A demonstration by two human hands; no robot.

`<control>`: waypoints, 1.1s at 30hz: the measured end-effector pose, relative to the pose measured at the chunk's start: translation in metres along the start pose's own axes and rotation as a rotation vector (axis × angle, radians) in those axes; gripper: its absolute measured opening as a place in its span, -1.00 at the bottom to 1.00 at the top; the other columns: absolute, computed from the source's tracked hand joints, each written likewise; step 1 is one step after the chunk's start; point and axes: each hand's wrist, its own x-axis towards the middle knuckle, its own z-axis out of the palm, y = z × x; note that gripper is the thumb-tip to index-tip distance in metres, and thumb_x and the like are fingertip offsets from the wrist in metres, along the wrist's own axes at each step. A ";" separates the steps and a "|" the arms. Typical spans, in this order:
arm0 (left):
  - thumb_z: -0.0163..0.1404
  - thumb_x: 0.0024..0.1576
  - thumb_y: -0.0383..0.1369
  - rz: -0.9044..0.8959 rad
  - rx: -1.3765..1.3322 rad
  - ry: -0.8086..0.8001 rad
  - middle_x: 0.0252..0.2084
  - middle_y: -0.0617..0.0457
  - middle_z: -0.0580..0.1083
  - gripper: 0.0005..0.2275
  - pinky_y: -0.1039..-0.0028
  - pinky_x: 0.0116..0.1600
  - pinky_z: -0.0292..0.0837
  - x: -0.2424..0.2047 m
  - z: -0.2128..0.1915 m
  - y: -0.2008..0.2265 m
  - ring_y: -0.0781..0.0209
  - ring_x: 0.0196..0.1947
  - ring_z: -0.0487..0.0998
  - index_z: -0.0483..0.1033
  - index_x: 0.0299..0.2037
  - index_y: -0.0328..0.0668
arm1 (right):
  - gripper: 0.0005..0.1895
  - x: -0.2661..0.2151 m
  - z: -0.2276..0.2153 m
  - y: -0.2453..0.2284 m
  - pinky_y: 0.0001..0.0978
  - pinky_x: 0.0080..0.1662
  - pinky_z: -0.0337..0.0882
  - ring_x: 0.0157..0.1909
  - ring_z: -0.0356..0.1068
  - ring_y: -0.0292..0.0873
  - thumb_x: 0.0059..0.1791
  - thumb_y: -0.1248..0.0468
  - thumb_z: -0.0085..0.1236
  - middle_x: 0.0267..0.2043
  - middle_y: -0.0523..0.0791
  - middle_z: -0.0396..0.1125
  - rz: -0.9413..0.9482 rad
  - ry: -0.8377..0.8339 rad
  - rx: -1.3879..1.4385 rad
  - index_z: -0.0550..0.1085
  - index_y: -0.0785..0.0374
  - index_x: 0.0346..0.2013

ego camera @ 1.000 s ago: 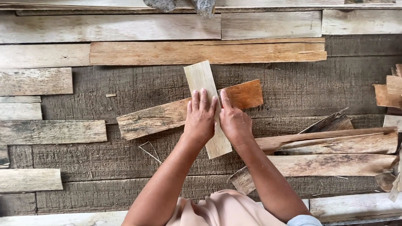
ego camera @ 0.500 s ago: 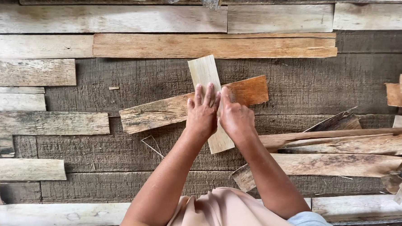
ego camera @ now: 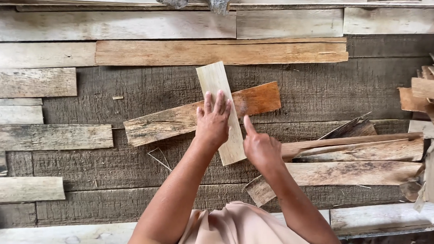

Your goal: The person arranges wooden planks on a flat surface, then uses a utility knife to trim and shape individual planks. They repeatedly pick up planks, cut edges, and place them into a patterned layout on the workbench.

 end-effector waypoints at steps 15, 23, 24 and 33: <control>0.14 0.11 -0.21 -0.022 -0.020 -0.026 0.59 -0.11 -0.17 -0.30 -0.33 0.36 0.06 0.003 0.002 0.002 -0.43 0.53 -0.27 0.13 0.48 -0.02 | -0.38 0.076 -0.006 -0.027 0.19 -0.06 0.50 -0.16 0.55 0.27 0.07 0.14 -0.18 -0.27 0.19 0.50 -0.015 0.052 -0.051 0.15 -0.16 0.47; 0.10 0.13 -0.25 -0.039 -0.023 -0.046 0.59 -0.10 -0.20 -0.33 -0.28 0.39 0.04 0.001 0.001 0.002 -0.40 0.53 -0.30 0.13 0.48 0.01 | -0.39 0.079 -0.001 -0.033 0.18 -0.19 0.53 -0.29 0.56 0.24 0.05 0.19 -0.13 -0.39 0.18 0.49 -0.090 0.113 -0.202 0.20 0.07 0.44; 0.09 0.14 -0.24 -0.046 -0.024 -0.055 0.60 -0.09 -0.22 -0.33 -0.26 0.40 0.03 0.002 0.001 0.002 -0.40 0.54 -0.32 0.11 0.49 0.02 | -0.39 0.076 -0.002 -0.036 0.16 -0.22 0.55 -0.33 0.56 0.22 0.05 0.21 -0.14 -0.42 0.17 0.49 -0.097 0.137 -0.196 0.20 0.12 0.43; 0.12 0.12 -0.25 -0.036 -0.030 -0.031 0.59 -0.10 -0.20 -0.32 -0.25 0.39 0.04 0.000 0.001 0.000 -0.40 0.54 -0.30 0.13 0.48 0.03 | -0.37 0.065 -0.003 -0.042 0.11 -0.28 0.55 -0.38 0.57 0.18 0.03 0.26 -0.09 -0.47 0.14 0.48 -0.099 0.126 -0.251 0.20 0.19 0.43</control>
